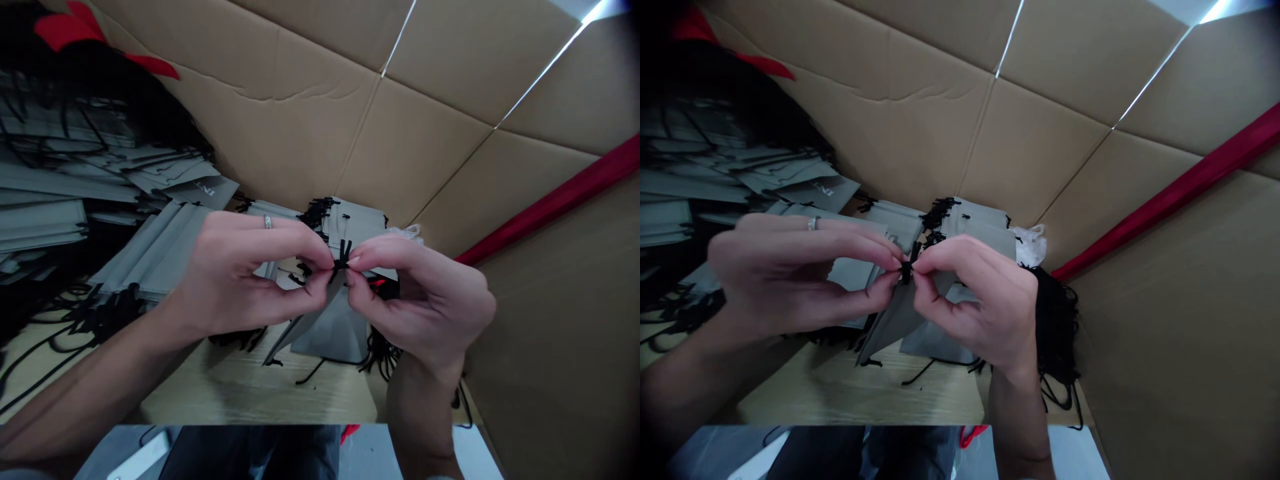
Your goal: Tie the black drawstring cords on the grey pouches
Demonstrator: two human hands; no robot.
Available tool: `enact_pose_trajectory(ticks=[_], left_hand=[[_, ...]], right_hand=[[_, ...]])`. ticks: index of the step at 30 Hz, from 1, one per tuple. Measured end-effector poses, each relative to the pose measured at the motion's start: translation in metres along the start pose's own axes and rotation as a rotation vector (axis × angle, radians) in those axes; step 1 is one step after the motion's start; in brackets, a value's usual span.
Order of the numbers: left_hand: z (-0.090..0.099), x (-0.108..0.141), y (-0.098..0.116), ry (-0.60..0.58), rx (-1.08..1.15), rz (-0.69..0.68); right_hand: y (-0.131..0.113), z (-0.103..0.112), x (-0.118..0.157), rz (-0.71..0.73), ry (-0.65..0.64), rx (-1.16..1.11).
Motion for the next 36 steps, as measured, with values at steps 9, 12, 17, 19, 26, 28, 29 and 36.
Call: enact_pose_trajectory(ticks=[9,12,17,19,26,28,29,36], left_hand=[[-0.005,-0.007,-0.015,-0.089,0.374,0.167],[-0.008,-0.008,-0.017,-0.136,0.431,0.276],[-0.019,-0.005,-0.018,-0.301,0.427,0.483],[-0.019,-0.004,-0.015,-0.321,0.357,0.483],[-0.011,-0.004,-0.002,-0.351,0.12,0.355],[-0.011,-0.004,0.0,-0.368,0.102,0.337],[-0.011,-0.004,0.0,-0.37,0.094,0.33],[-0.01,-0.006,-0.002,-0.398,0.058,0.323]], right_hand=[[0.0,0.0,-0.002,-0.002,0.04,-0.036],[0.001,0.0,-0.002,0.002,0.079,-0.014],[-0.001,0.002,-0.001,-0.023,0.112,0.072],[0.0,0.005,-0.001,-0.072,0.068,0.061],[0.017,0.009,0.004,-0.285,-0.096,-0.296],[0.019,0.009,0.003,-0.304,-0.099,-0.326],[0.019,0.01,0.003,-0.31,-0.089,-0.325],[0.017,0.013,0.005,-0.334,-0.034,-0.263]])
Point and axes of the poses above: each hand's wrist, its own x-axis away from the middle knuckle, its own z-axis out of the back of the hand, y = z × x, the point moved 6 cm from there along -x, towards the middle knuckle, and after that the axes turned 12 degrees about z, right-handed, at the moved point
